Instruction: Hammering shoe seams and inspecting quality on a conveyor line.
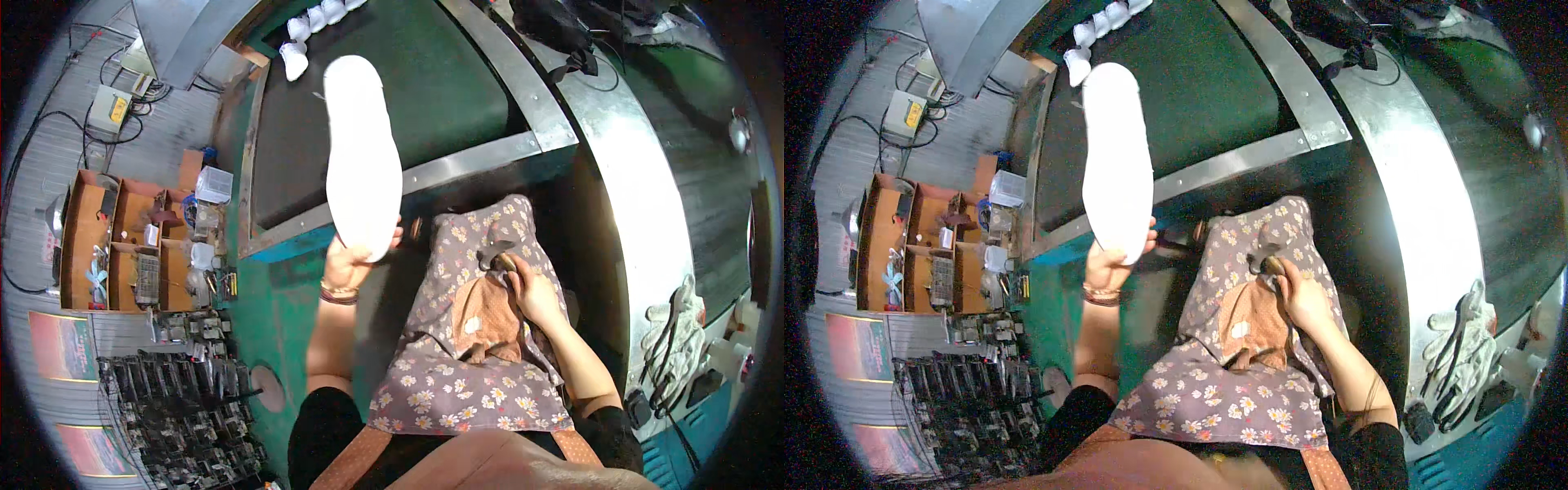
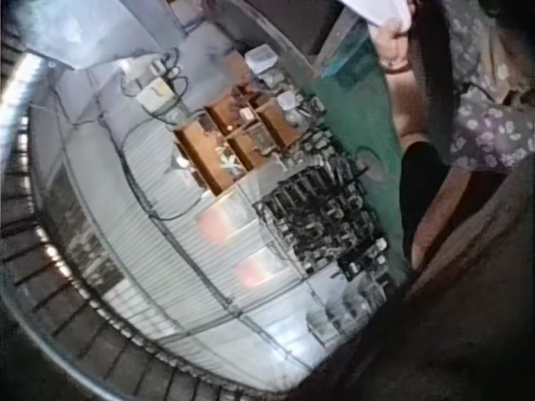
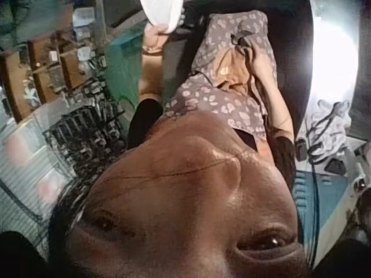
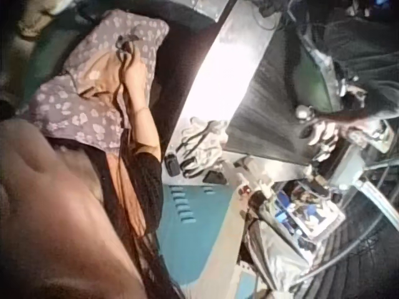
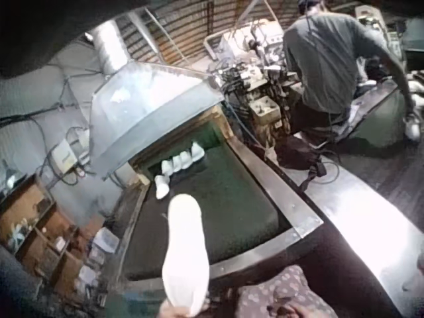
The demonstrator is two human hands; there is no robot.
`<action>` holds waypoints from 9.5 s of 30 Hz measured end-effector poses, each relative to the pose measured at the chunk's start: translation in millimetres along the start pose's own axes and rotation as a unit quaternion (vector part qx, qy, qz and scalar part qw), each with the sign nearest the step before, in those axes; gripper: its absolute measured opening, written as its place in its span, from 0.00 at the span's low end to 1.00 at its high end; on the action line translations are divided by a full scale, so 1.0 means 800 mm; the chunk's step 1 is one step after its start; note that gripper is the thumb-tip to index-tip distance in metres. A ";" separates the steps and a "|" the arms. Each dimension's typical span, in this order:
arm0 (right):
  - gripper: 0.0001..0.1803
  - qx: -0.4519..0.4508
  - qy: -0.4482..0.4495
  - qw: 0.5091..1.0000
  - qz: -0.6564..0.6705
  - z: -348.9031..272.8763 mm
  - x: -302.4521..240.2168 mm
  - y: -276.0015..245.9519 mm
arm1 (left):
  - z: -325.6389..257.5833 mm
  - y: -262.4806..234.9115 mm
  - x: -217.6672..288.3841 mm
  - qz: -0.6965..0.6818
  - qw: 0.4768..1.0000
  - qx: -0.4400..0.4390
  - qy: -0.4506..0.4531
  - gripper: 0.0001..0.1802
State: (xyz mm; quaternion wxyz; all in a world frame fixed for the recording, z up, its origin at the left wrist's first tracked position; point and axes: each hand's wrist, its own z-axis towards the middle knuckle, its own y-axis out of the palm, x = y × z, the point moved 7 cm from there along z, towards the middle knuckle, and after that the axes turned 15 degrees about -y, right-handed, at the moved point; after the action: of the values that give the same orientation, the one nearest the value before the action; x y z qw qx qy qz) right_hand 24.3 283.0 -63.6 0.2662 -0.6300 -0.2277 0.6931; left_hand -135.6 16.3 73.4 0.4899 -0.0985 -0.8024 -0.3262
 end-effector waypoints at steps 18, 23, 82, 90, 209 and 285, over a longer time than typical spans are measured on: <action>0.21 0.082 -0.018 0.994 0.077 -0.057 0.017 -0.014 | -0.005 0.054 -0.092 0.145 0.987 0.058 0.038 0.62; 0.22 0.058 0.116 0.961 0.246 -0.089 0.015 -0.020 | 0.023 0.015 -0.161 0.453 0.877 0.147 -0.068 0.67; 0.21 -0.051 -0.152 0.987 0.005 -0.006 -0.090 -0.029 | 0.038 0.043 -0.187 0.436 0.893 0.036 -0.104 0.58; 0.19 0.015 -0.281 0.960 -0.009 -0.013 -0.122 -0.046 | 0.039 0.046 -0.186 0.404 0.914 0.008 -0.036 0.60; 0.39 0.024 -0.332 0.943 -0.016 -0.005 -0.175 -0.059 | 0.012 -0.016 -0.237 0.190 0.971 0.145 -0.021 0.44; 0.26 -0.026 -0.022 0.995 -0.095 -0.020 -0.045 -0.050 | -0.010 0.028 -0.091 -0.122 0.990 -0.028 -0.071 0.46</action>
State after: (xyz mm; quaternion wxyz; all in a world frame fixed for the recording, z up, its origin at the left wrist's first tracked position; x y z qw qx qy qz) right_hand 46.2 289.3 -11.7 0.3094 -0.5969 -0.3102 0.6721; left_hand -82.4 40.3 23.6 0.3857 -0.0368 -0.8316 -0.3980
